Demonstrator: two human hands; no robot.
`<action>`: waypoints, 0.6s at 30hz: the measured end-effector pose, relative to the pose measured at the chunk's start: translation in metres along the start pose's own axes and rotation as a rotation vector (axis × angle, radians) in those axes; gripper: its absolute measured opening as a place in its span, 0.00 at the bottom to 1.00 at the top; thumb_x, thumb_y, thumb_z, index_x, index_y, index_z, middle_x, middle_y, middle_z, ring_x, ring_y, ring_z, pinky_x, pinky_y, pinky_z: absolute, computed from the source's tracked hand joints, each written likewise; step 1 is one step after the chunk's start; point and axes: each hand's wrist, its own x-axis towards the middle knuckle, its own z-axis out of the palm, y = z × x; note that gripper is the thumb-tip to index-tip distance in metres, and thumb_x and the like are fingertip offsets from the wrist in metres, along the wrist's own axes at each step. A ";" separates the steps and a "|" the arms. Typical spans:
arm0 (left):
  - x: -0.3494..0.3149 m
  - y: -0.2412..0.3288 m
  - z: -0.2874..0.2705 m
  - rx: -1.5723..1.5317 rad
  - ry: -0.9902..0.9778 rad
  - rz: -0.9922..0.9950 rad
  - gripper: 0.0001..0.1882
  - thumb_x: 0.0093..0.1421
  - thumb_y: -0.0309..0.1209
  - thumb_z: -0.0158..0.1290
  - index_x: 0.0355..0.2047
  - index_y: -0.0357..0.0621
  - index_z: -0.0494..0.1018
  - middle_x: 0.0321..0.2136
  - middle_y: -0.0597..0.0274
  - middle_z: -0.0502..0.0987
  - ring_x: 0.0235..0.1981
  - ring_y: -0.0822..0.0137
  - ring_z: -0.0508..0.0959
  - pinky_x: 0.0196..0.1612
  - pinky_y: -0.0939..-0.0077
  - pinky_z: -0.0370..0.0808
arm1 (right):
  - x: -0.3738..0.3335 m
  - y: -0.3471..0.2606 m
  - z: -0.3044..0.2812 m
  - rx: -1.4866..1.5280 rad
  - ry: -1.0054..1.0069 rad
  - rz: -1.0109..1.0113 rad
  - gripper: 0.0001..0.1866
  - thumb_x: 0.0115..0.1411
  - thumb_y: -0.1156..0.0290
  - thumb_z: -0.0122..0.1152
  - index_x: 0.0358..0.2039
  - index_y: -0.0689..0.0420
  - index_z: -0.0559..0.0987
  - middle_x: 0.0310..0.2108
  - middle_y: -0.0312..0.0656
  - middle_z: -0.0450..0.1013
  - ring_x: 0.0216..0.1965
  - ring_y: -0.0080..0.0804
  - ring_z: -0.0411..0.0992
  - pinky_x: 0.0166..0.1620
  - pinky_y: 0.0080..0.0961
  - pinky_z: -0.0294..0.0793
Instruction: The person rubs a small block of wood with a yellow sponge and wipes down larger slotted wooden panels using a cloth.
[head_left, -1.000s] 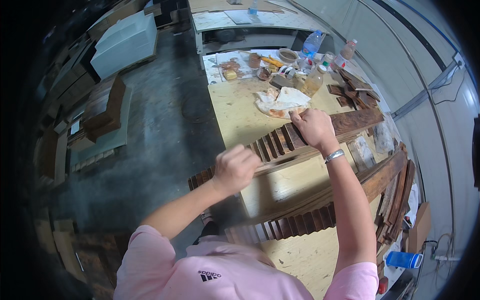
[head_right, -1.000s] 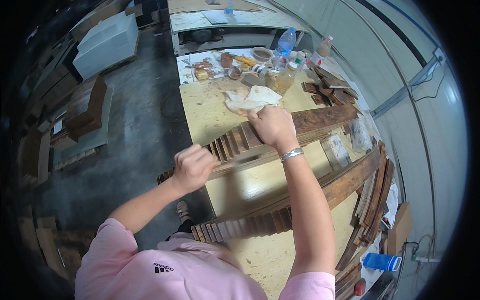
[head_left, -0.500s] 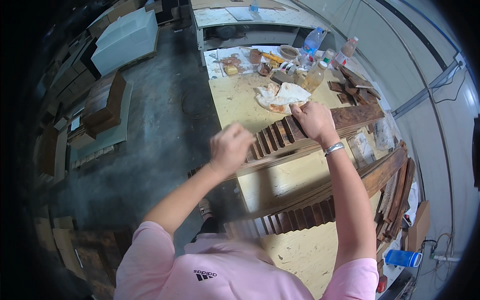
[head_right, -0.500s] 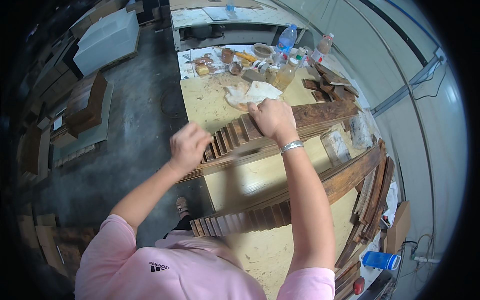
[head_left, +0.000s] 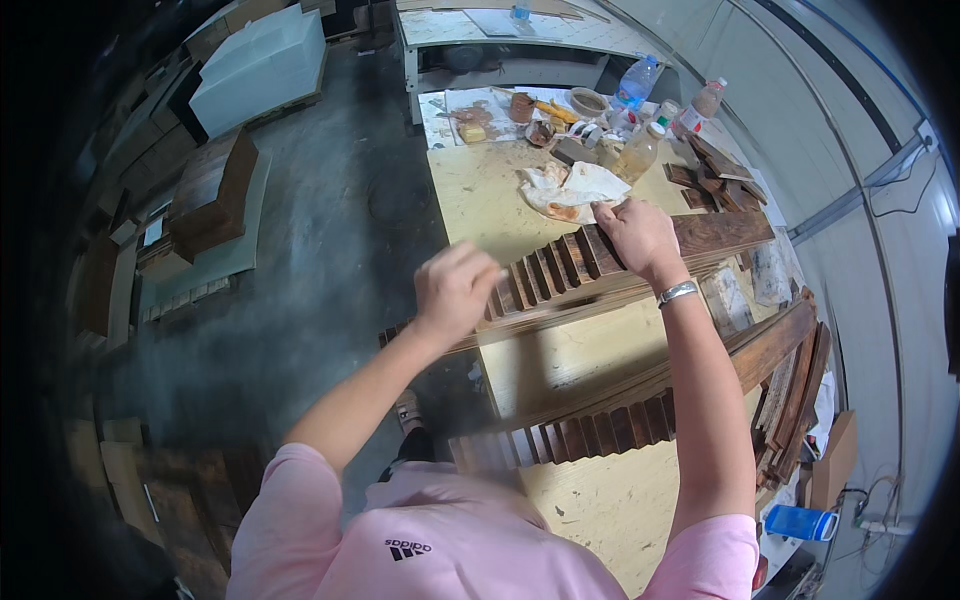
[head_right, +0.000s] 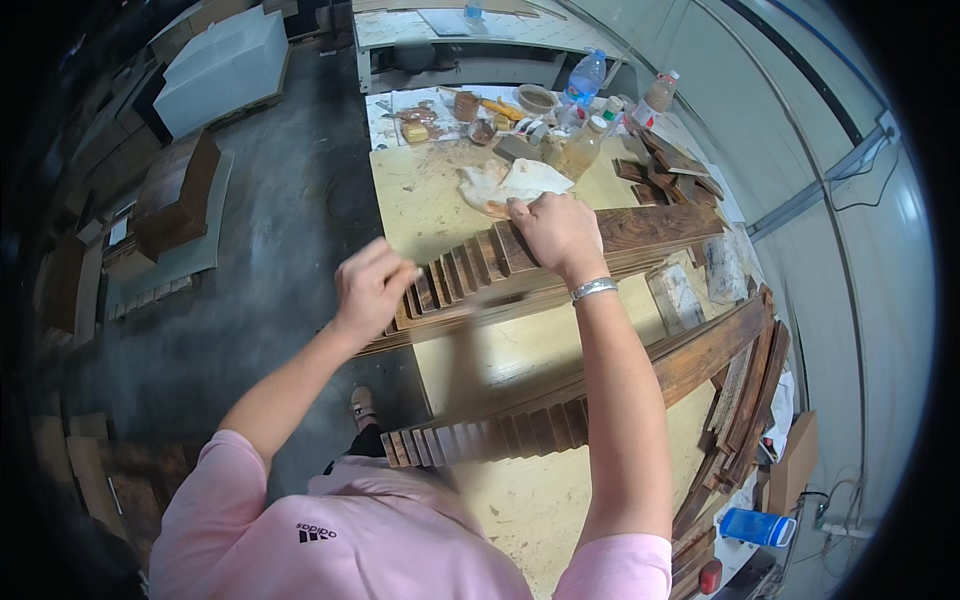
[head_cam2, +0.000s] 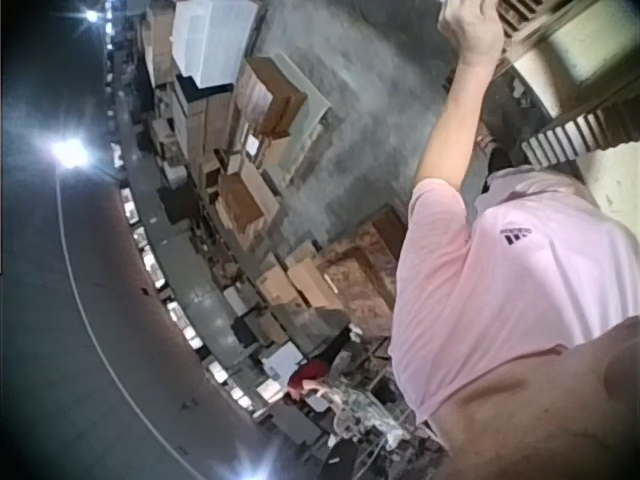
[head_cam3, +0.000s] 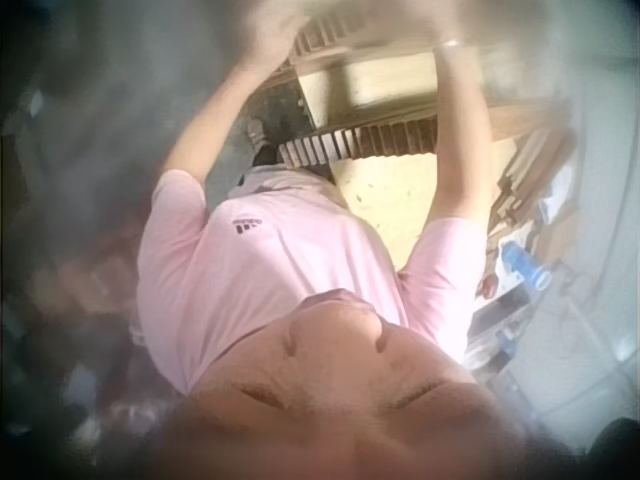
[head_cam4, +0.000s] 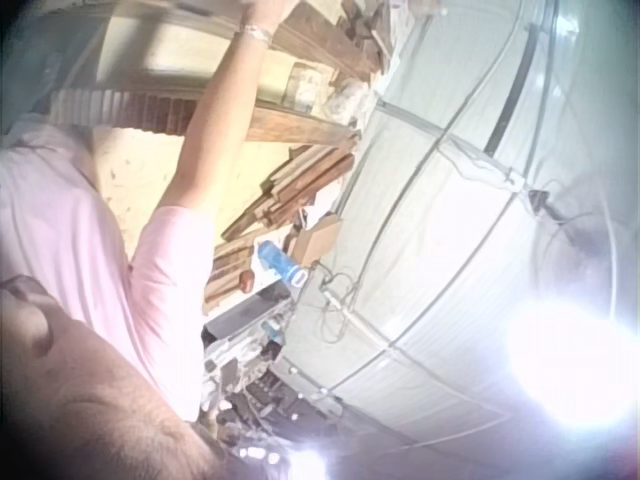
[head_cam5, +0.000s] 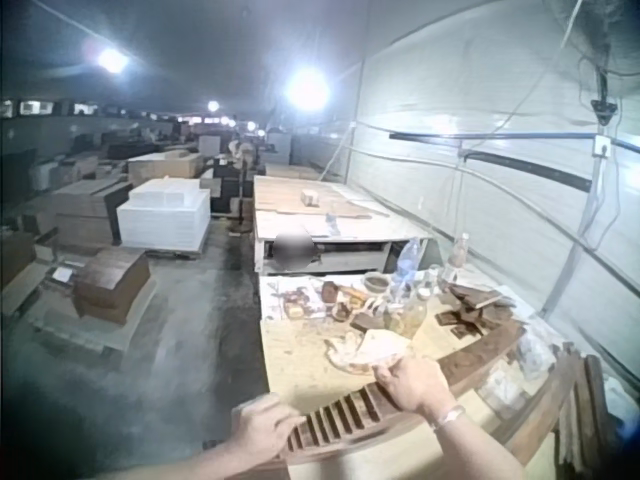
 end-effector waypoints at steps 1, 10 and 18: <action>0.003 -0.004 0.002 0.062 0.025 0.022 0.05 0.50 0.24 0.62 0.22 0.43 0.76 0.21 0.57 0.71 0.24 0.56 0.76 0.25 0.62 0.71 | 0.000 0.000 0.002 0.005 0.010 -0.013 0.32 0.66 0.46 0.47 0.26 0.63 0.84 0.31 0.61 0.78 0.39 0.59 0.77 0.49 0.45 0.74; -0.003 -0.003 0.005 0.051 -0.020 0.047 0.09 0.54 0.30 0.61 0.20 0.46 0.73 0.21 0.60 0.70 0.24 0.56 0.76 0.25 0.61 0.73 | 0.002 0.007 0.009 0.009 0.050 -0.024 0.34 0.66 0.45 0.48 0.23 0.66 0.81 0.29 0.62 0.76 0.36 0.61 0.76 0.46 0.48 0.74; -0.004 -0.011 0.004 0.024 0.013 0.002 0.05 0.52 0.27 0.63 0.23 0.43 0.78 0.22 0.59 0.74 0.26 0.55 0.77 0.28 0.63 0.73 | 0.004 0.013 0.018 0.025 0.101 -0.051 0.35 0.68 0.46 0.48 0.21 0.68 0.78 0.25 0.64 0.74 0.33 0.64 0.74 0.42 0.49 0.73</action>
